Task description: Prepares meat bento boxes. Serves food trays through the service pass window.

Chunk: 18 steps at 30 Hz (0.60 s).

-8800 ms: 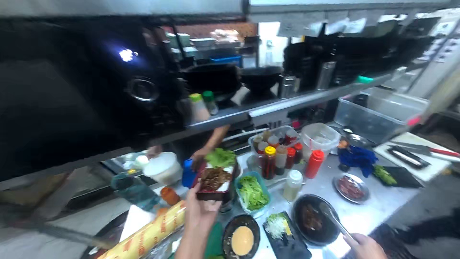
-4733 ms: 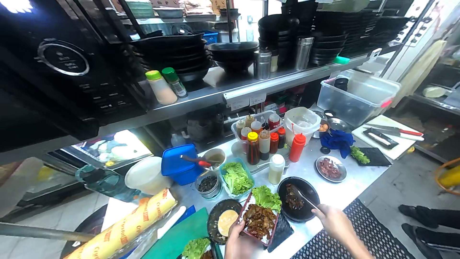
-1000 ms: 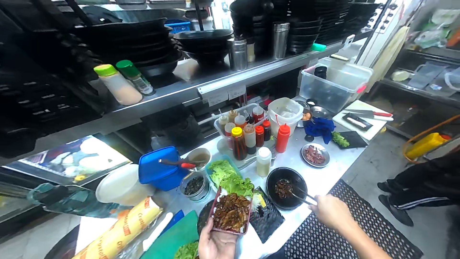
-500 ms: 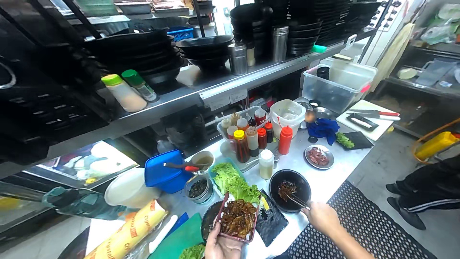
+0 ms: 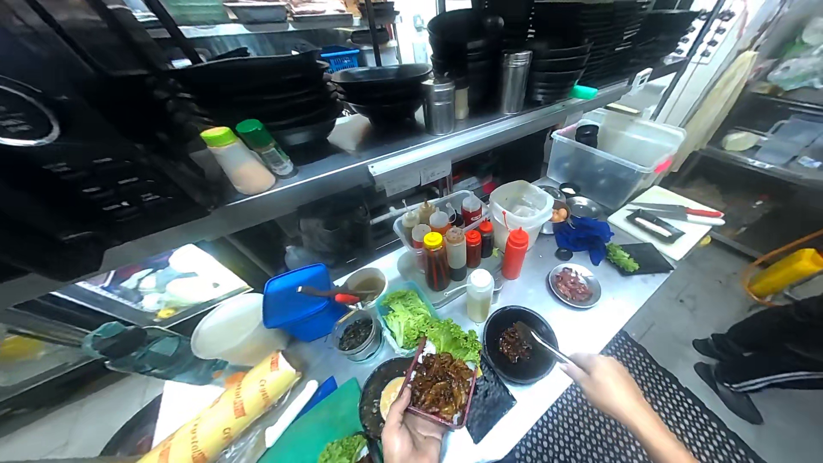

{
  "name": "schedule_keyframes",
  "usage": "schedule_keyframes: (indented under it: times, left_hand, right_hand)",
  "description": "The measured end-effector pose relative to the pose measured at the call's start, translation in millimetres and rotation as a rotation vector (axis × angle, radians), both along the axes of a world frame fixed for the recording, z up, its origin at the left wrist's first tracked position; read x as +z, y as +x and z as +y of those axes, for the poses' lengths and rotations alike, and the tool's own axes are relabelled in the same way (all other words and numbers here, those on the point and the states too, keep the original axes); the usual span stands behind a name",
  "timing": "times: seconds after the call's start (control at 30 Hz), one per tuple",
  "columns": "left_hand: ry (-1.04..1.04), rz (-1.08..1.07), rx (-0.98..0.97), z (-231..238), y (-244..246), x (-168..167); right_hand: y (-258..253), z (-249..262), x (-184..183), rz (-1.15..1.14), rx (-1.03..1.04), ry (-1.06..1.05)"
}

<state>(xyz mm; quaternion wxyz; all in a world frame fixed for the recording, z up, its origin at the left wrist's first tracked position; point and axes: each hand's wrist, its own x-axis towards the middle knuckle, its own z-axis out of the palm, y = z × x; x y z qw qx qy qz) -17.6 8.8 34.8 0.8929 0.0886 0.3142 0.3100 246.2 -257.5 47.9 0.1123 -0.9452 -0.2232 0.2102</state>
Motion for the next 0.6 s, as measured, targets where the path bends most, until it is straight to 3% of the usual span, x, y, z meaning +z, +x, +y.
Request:
schedule_keyframes:
  times: [0.13, 0.3, 0.47, 0.6]
  left_hand:
    - [0.014, -0.007, -0.021, -2, 0, 1]
    - [0.014, -0.013, -0.021, -2, -7, -1]
    - [0.032, 0.011, -0.002, -3, -10, -2]
    - [0.037, 0.018, 0.019, -5, -5, -4]
  right_hand:
    - [-10, 22, -38, 0.081, -0.039, -0.15]
    - [-26, 32, -66, 0.003, 0.024, -0.223]
    - [-16, 10, -47, -0.002, -0.018, -0.049]
    - [-19, -14, 7, -0.024, 0.013, 0.239]
